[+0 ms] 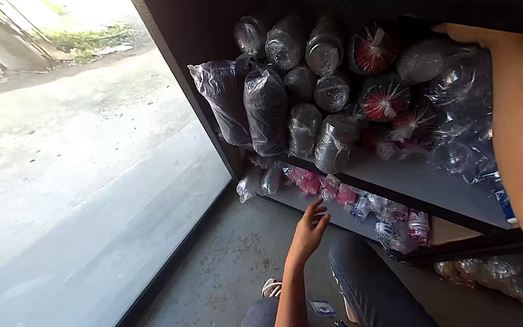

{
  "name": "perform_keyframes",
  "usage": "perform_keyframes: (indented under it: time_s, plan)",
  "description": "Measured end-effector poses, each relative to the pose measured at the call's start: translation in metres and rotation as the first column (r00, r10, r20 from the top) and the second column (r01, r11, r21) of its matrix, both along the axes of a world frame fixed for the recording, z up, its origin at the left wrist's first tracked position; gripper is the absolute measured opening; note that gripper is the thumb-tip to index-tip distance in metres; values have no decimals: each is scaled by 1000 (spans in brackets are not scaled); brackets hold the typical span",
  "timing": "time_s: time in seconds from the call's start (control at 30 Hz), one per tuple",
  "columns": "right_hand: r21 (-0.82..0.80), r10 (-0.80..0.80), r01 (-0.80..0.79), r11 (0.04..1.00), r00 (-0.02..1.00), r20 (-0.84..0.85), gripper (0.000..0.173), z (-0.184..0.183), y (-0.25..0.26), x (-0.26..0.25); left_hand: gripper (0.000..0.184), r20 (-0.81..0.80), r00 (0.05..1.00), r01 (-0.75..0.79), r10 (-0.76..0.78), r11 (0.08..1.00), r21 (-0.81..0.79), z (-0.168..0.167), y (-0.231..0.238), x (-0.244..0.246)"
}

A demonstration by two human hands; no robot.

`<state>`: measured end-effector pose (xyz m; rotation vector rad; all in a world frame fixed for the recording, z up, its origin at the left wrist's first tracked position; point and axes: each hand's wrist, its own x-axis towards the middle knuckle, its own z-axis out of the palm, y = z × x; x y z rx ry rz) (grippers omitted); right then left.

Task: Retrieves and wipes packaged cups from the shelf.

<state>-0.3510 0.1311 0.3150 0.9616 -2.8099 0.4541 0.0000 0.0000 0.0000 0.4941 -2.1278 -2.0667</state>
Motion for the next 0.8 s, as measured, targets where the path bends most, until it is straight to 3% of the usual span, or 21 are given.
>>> perform_keyframes:
  time_s: [0.1, 0.17, 0.27, 0.3, 0.4, 0.43, 0.5, 0.57, 0.67, 0.73, 0.8]
  plan:
    - [-58, -39, 27, 998, 976, -215, 43, -17, 30, 87, 50, -32, 999, -15, 14, 999, -39, 3, 0, 6]
    - [-126, -30, -4, 992, 962, -272, 49, -35, 51, 134, 49, -88, 996, -16, 13, 999, -38, 7, 0, 11]
    - [-159, 88, -133, 978, 961, -263, 53, -75, 71, 193, 53, -197, 979, 76, -50, 989, 127, 16, 2, 17]
    - [-164, 156, -197, 967, 960, -234, 54, -92, 73, 208, 63, -240, 967, 144, -90, 965, 221, 19, 5, 18]
    - [-142, 404, -397, 907, 914, 27, 52, -144, 60, 247, 120, -365, 921, 306, -139, 838, 452, 18, 17, 19]
    - [-97, 468, -458, 884, 870, 153, 52, -156, 51, 257, 122, -390, 916, 301, -94, 804, 513, 16, 23, 19]
    - [44, 526, -592, 805, 746, 409, 59, -166, 35, 271, 95, -410, 911, 229, 53, 761, 607, 11, 29, 21]
    - [74, 568, -687, 723, 653, 501, 72, -161, 26, 266, 82, -457, 879, 194, 136, 774, 603, 7, 20, 24]
    - [-80, 650, -652, 754, 723, 234, 64, -132, 20, 232, 75, -410, 848, -15, 337, 788, 616, 14, 4, 33]
    - [-115, 535, -532, 839, 845, -4, 62, -103, 8, 200, 64, -386, 812, -106, 438, 761, 640, 17, -7, 37]
    - [-146, 324, -351, 925, 928, -183, 73, -81, -11, 166, 41, -353, 775, -159, 524, 702, 694, 16, -16, 37]
